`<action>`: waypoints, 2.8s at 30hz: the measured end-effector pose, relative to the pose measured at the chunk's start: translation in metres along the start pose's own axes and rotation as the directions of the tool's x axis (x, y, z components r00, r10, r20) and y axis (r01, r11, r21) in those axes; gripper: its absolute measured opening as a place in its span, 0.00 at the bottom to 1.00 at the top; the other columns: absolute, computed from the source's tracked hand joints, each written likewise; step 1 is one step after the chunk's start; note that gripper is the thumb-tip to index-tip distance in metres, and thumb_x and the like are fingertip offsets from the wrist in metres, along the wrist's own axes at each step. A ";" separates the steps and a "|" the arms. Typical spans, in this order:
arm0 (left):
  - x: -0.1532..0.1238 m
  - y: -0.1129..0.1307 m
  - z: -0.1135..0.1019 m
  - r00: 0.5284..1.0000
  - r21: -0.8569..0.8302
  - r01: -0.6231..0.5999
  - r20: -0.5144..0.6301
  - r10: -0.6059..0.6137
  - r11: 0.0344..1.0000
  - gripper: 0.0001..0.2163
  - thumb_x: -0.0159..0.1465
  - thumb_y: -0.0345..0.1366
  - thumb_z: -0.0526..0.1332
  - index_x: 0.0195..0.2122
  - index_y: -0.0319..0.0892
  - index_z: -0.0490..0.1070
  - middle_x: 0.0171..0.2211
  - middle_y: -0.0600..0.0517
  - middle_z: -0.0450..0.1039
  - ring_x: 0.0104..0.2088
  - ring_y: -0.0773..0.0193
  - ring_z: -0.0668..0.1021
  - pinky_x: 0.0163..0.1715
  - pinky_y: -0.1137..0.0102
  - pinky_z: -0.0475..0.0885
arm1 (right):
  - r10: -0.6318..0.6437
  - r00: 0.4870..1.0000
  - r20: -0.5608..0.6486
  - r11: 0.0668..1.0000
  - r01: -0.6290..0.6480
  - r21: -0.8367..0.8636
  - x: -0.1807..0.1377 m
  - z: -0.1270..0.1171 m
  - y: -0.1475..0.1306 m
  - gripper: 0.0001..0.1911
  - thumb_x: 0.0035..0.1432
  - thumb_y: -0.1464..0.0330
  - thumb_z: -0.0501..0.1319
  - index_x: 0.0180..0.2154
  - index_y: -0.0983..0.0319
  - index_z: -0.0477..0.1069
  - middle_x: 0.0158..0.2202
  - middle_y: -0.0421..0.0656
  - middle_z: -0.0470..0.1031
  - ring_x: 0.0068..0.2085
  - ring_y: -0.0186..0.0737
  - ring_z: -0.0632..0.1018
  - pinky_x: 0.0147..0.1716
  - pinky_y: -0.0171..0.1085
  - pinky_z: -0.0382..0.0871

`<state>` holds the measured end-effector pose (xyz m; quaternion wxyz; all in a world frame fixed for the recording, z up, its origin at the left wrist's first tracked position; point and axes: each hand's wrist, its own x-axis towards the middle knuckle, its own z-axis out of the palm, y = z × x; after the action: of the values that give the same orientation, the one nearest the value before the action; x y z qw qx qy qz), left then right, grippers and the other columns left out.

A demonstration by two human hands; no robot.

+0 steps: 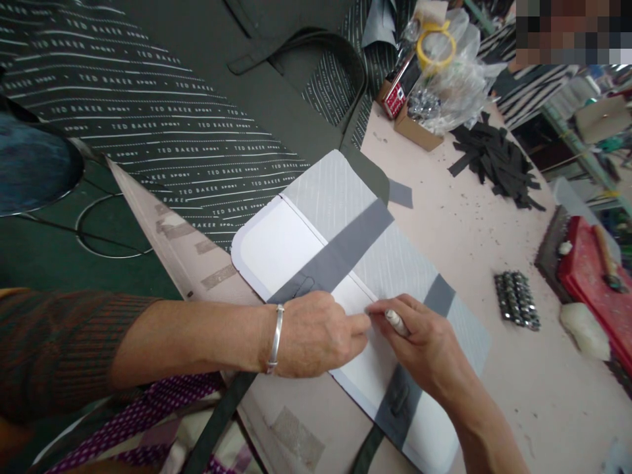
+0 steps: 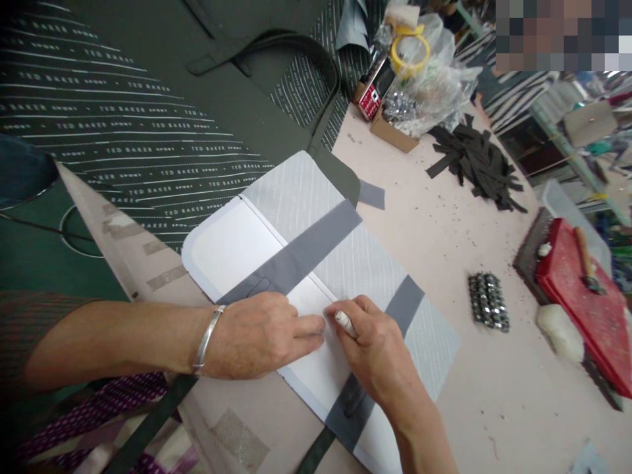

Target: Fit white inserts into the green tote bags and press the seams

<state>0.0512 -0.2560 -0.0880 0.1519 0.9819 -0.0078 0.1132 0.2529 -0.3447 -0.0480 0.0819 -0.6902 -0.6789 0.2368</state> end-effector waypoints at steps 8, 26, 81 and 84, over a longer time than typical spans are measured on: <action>0.000 0.001 0.000 1.000 -0.005 0.010 -0.021 -0.011 1.000 0.04 0.65 0.29 0.55 0.38 0.41 0.68 0.37 0.52 0.71 0.23 0.64 0.72 0.16 0.62 0.59 | -0.005 1.000 0.014 0.996 0.006 -0.094 0.000 -0.003 -0.009 0.11 0.63 0.67 0.53 0.35 0.60 0.74 0.32 0.43 0.73 0.31 0.37 0.75 0.32 0.36 0.67; 0.001 0.000 0.001 0.999 -0.035 0.014 -0.031 -0.015 0.999 0.02 0.65 0.29 0.56 0.35 0.40 0.68 0.35 0.52 0.70 0.21 0.67 0.69 0.16 0.64 0.54 | 0.676 0.737 0.018 0.685 -0.637 0.355 0.007 0.006 -0.012 0.16 0.49 0.56 0.63 0.31 0.62 0.76 0.13 0.35 0.67 0.17 0.32 0.67 0.19 0.33 0.59; 0.022 -0.027 -0.007 0.997 0.185 -0.076 0.019 0.074 0.980 0.11 0.68 0.30 0.52 0.48 0.43 0.70 0.47 0.51 0.74 0.24 0.68 0.74 0.13 0.67 0.50 | 0.830 0.491 -0.264 -0.138 0.640 0.756 0.002 0.031 0.017 0.05 0.54 0.70 0.59 0.27 0.61 0.65 0.11 0.27 0.52 0.13 0.24 0.55 0.20 0.26 0.60; 0.022 -0.026 -0.006 0.998 0.173 -0.069 -0.002 0.070 0.982 0.10 0.67 0.30 0.54 0.47 0.43 0.71 0.46 0.51 0.74 0.23 0.69 0.73 0.13 0.68 0.50 | 0.817 0.501 -0.285 -0.126 0.639 0.759 0.003 0.034 0.019 0.05 0.53 0.71 0.60 0.27 0.61 0.65 0.11 0.26 0.50 0.13 0.23 0.55 0.21 0.26 0.60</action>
<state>0.0729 -0.2289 -0.0852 0.0621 0.9900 -0.0316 0.1228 0.2548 -0.3503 -0.0863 0.8581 -0.4298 -0.0160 0.2804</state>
